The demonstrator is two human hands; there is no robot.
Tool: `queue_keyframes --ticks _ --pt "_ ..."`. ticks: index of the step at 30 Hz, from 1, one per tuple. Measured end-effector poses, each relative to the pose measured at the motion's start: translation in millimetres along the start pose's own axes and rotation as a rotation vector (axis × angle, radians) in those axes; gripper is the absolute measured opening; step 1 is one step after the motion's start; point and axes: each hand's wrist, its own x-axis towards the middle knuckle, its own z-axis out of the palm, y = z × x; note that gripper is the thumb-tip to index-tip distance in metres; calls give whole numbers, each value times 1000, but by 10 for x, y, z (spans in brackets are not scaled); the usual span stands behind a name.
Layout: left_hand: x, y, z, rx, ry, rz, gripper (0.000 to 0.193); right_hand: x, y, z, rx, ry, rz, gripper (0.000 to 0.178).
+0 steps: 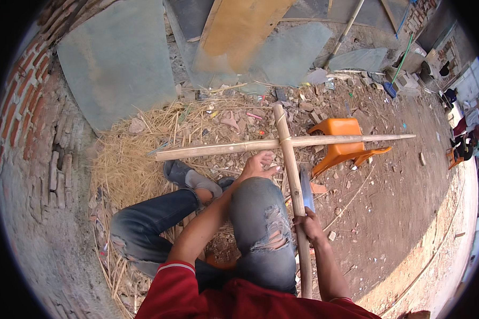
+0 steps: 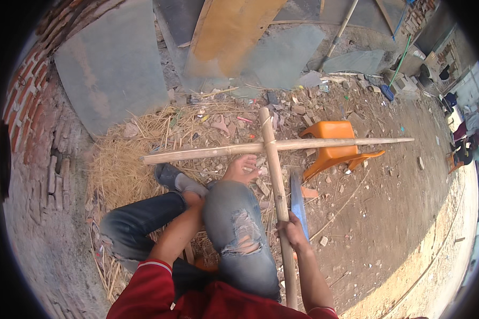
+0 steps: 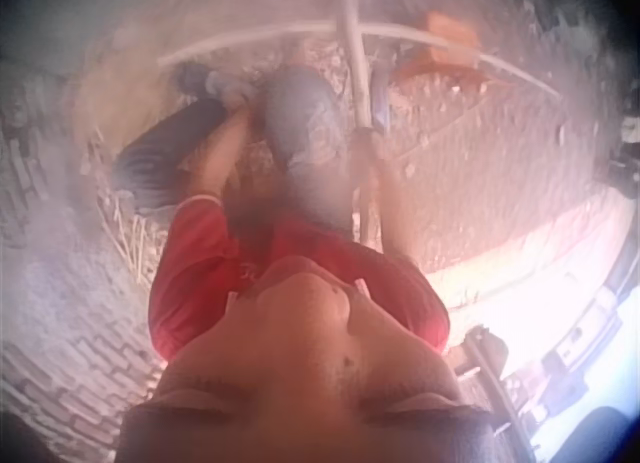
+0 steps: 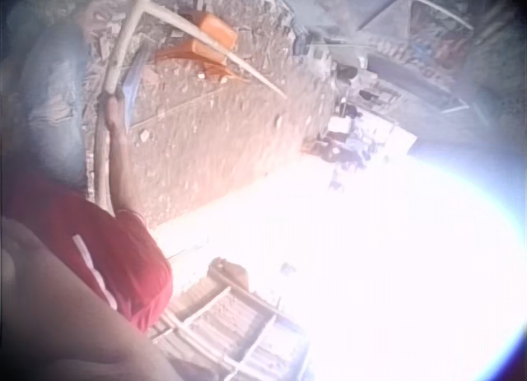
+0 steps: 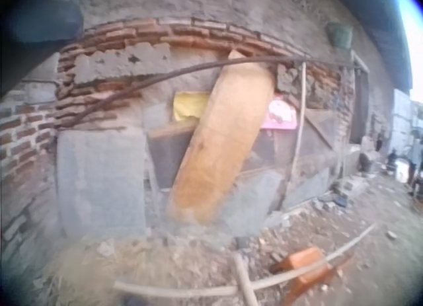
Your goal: The person sits on the ground and uses a hand saw to cut a long wooden stick. They hold the stick with their left hand and saw with their right hand, eventually splitting the stick into two pieces.
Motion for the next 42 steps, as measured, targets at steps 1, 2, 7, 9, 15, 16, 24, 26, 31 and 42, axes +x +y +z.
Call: queue_keyframes --ticks 1,2,7,9,15,16,24,26,31,42 --pt "-36 80 -97 369 258 150 70 -69 -25 9 -387 252 -157 36" --pt "-10 197 -237 613 355 254 72 -71 54 -142 -223 201 -80 30" --pt "27 -332 -1271 1074 -97 -278 52 -530 -138 -696 338 167 -154 31" --pt "-117 -727 -1607 1224 -63 -225 45 -912 -536 -1190 314 400 -460 37" --pt "-773 -1254 -2005 1098 78 -381 48 -2674 -1392 -2747 164 971 -830 30" --pt "-769 -1209 -2008 1089 118 -369 50 -2677 -1430 -2633 36 1015 -783 27" --pt "-463 278 -1720 249 262 149 81 -1617 -1896 -655 -916 726 -616 31" --pt "-390 986 -1620 -281 180 165 85 -1387 -1939 -372 -1008 651 -662 27" --pt "-621 2028 -1726 -658 213 159 95 -1159 -2103 170 -1081 435 -902 22" --pt "-1066 2032 -2527 -819 396 469 85 -862 -2105 -27 -846 -389 -459 35"
